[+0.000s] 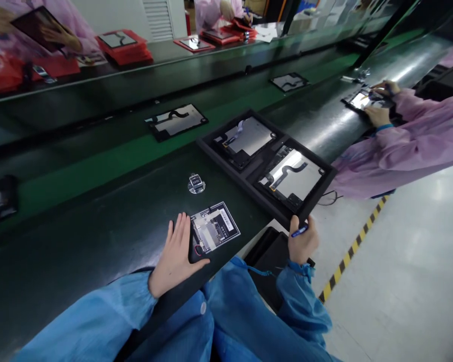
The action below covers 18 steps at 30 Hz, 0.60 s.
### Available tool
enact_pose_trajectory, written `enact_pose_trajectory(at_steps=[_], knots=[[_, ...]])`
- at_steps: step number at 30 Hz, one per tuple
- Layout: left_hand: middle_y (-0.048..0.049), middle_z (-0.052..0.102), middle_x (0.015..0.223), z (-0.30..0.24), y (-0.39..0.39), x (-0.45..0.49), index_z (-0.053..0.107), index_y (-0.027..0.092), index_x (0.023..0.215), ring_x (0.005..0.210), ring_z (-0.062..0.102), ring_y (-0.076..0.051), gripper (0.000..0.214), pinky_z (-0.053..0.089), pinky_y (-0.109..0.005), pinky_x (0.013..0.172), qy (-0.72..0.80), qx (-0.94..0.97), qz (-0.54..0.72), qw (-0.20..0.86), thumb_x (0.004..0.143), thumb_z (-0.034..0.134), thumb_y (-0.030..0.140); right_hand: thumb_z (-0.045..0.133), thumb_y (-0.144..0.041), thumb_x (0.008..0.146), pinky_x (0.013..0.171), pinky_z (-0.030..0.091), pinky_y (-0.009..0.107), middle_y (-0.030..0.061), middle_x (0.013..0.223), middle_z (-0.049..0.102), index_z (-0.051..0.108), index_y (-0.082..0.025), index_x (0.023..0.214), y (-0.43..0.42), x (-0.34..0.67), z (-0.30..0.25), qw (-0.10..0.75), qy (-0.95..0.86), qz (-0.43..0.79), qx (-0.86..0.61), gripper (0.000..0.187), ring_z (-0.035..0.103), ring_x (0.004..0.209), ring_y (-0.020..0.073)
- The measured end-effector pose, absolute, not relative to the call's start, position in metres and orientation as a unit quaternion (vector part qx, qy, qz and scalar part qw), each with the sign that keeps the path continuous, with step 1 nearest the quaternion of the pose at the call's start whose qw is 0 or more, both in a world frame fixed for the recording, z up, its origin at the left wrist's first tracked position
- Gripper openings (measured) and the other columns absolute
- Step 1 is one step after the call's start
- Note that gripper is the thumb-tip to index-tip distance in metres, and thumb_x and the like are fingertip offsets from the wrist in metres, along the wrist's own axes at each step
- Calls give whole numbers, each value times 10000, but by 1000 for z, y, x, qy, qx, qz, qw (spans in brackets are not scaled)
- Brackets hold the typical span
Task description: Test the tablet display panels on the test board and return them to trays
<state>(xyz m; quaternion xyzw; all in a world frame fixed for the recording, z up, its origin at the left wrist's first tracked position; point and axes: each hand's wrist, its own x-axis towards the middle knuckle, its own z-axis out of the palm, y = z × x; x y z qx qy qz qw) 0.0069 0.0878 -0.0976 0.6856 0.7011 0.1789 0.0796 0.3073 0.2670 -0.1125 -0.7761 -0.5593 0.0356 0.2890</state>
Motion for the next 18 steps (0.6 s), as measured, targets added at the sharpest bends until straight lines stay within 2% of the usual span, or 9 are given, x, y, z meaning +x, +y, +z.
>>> enact_pose_trajectory(at_steps=[4, 7, 9, 13, 15, 18], knots=[[-269, 236, 1596, -99, 101, 1, -48, 56, 1573, 1504, 174, -358, 1035, 155, -578, 1218, 692, 689, 197, 85, 892, 598, 491, 466, -493, 869, 732, 421, 388, 183, 926, 687, 646, -87, 1253, 269, 306, -105, 269, -575, 47, -771, 587, 620, 844, 336], [-252, 223, 1606, -99, 119, -12, 6, 60, 1577, 1508, 174, -338, 998, 118, -551, 1232, 691, 667, 256, 114, 890, 607, 463, 458, -495, 858, 698, 401, 367, 178, 912, 687, 654, -93, 1241, 268, 308, -103, 265, -589, 56, -762, 589, 608, 817, 324], [-241, 241, 1604, -101, 138, -24, 97, 66, 1571, 1503, 204, -329, 958, 134, -526, 1236, 704, 621, 322, 123, 883, 622, 476, 437, -513, 862, 691, 394, 360, 180, 914, 688, 651, -88, 1241, 268, 310, -103, 269, -597, 61, -754, 608, 607, 817, 319], [-229, 443, 1472, -106, 194, -49, 241, 80, 1524, 1392, 421, -320, 938, 295, -489, 1188, 707, 561, 422, 86, 796, 724, 420, 405, -538, 867, 706, 395, 362, 186, 944, 693, 635, -85, 1256, 267, 310, -103, 268, -594, 69, -755, 640, 621, 858, 333], [-172, 561, 1340, -109, 221, -57, 280, 118, 1507, 1280, 532, -299, 906, 289, -512, 1184, 698, 563, 435, 85, 766, 741, 361, 398, -532, 873, 724, 402, 366, 193, 975, 695, 623, -79, 1267, 266, 309, -102, 265, -590, 78, -758, 641, 630, 890, 340], [-118, 650, 1220, -111, 247, -67, 351, 165, 1472, 1166, 619, -278, 773, 242, -562, 1192, 685, 577, 426, 127, 795, 695, 306, 394, -511, 880, 762, 416, 370, 207, 1046, 691, 594, -64, 1299, 263, 307, -101, 264, -583, 102, -761, 644, 640, 927, 340]])
